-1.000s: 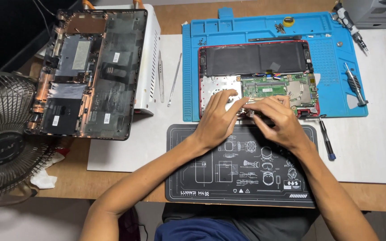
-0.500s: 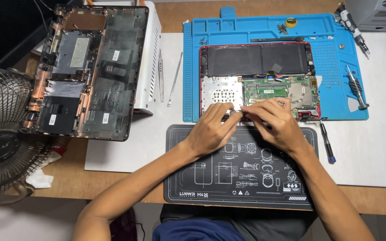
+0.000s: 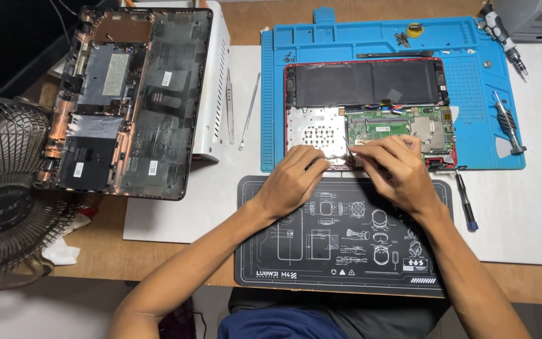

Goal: Aligning internal laptop components and securing them to the chassis using a screwdriver.

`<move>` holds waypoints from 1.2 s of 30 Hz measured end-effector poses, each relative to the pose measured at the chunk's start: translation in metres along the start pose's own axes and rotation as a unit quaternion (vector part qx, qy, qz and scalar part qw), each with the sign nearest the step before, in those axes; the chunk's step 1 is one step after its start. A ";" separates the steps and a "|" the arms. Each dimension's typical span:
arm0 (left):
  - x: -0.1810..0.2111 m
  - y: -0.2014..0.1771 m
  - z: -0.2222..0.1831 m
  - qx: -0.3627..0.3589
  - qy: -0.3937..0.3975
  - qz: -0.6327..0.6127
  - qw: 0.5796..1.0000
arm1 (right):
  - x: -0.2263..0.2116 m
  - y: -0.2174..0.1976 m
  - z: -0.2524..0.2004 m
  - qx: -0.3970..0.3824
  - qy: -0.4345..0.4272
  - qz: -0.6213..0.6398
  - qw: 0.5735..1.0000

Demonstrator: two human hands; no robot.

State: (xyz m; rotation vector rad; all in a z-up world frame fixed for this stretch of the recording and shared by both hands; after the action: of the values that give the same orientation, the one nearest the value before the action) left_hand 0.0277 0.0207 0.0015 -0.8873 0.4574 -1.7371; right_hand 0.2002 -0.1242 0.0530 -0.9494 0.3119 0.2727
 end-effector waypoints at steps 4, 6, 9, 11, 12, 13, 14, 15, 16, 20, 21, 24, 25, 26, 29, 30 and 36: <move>0.004 -0.001 0.000 0.002 -0.007 -0.013 1.000 | -0.002 -0.001 0.001 0.004 0.004 0.001 1.000; 0.002 0.000 0.000 0.001 -0.008 -0.019 1.000 | -0.001 0.000 0.000 0.005 0.011 -0.005 1.000; -0.001 0.002 -0.002 -0.006 -0.010 -0.026 1.000 | 0.004 0.003 -0.002 0.006 0.014 -0.013 1.000; 0.001 0.000 -0.001 -0.006 -0.009 -0.022 1.000 | 0.005 0.004 -0.002 0.007 0.013 -0.011 1.000; 0.001 -0.001 0.000 -0.007 -0.008 -0.018 1.000 | 0.006 0.004 -0.003 0.008 0.013 -0.009 1.000; 0.002 -0.001 0.001 -0.007 -0.008 -0.019 1.000 | 0.005 0.003 -0.002 0.008 0.014 -0.009 1.000; 0.003 -0.001 0.001 -0.006 -0.010 -0.012 1.000 | 0.004 0.003 -0.001 0.008 0.015 -0.008 1.000; 0.003 -0.002 0.002 -0.004 -0.011 -0.005 1.000 | 0.003 0.002 -0.001 0.009 0.016 -0.007 1.000; 0.004 -0.002 0.002 -0.005 -0.011 -0.005 1.000 | 0.002 0.003 0.000 0.009 0.016 -0.006 1.000; 0.004 -0.006 0.007 0.014 -0.027 -0.028 0.999 | 0.004 0.003 -0.001 0.019 0.025 -0.014 0.999; 0.004 -0.007 0.010 0.016 -0.035 -0.046 0.998 | 0.006 0.002 -0.003 0.025 0.030 -0.016 0.999; -0.001 -0.009 0.021 -0.018 -0.061 -0.070 0.996 | 0.010 0.002 -0.004 0.025 0.009 -0.006 1.000; -0.001 -0.012 0.026 -0.019 -0.059 -0.073 0.995 | 0.014 0.004 -0.007 0.025 0.013 -0.009 1.000; -0.001 -0.015 0.030 -0.042 -0.067 -0.080 0.994 | 0.017 0.006 -0.010 0.018 0.004 0.002 1.000; -0.002 -0.021 0.047 -0.093 -0.072 -0.091 0.989 | 0.023 0.010 -0.015 0.009 -0.008 0.011 1.000; -0.002 -0.023 0.052 -0.120 -0.073 -0.092 0.986 | 0.024 0.012 -0.016 0.008 -0.013 0.012 1.000; -0.014 -0.018 0.067 -0.180 -0.060 -0.092 0.978 | 0.021 0.005 -0.011 0.029 -0.005 0.012 0.999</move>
State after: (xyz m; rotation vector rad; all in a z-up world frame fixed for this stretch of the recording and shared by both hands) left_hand 0.0680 0.0478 0.0525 -1.3211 0.6371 -1.7833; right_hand 0.2159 -0.1285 0.0350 -0.8872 0.3211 0.2884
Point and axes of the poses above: each hand's wrist, its own z-axis towards the middle knuckle, its own y-axis out of the palm, x = y × z, the point moved 1 cm from there along z, towards the middle knuckle, and after that the axes turned 1 degree about -z, right-handed, at the moved point
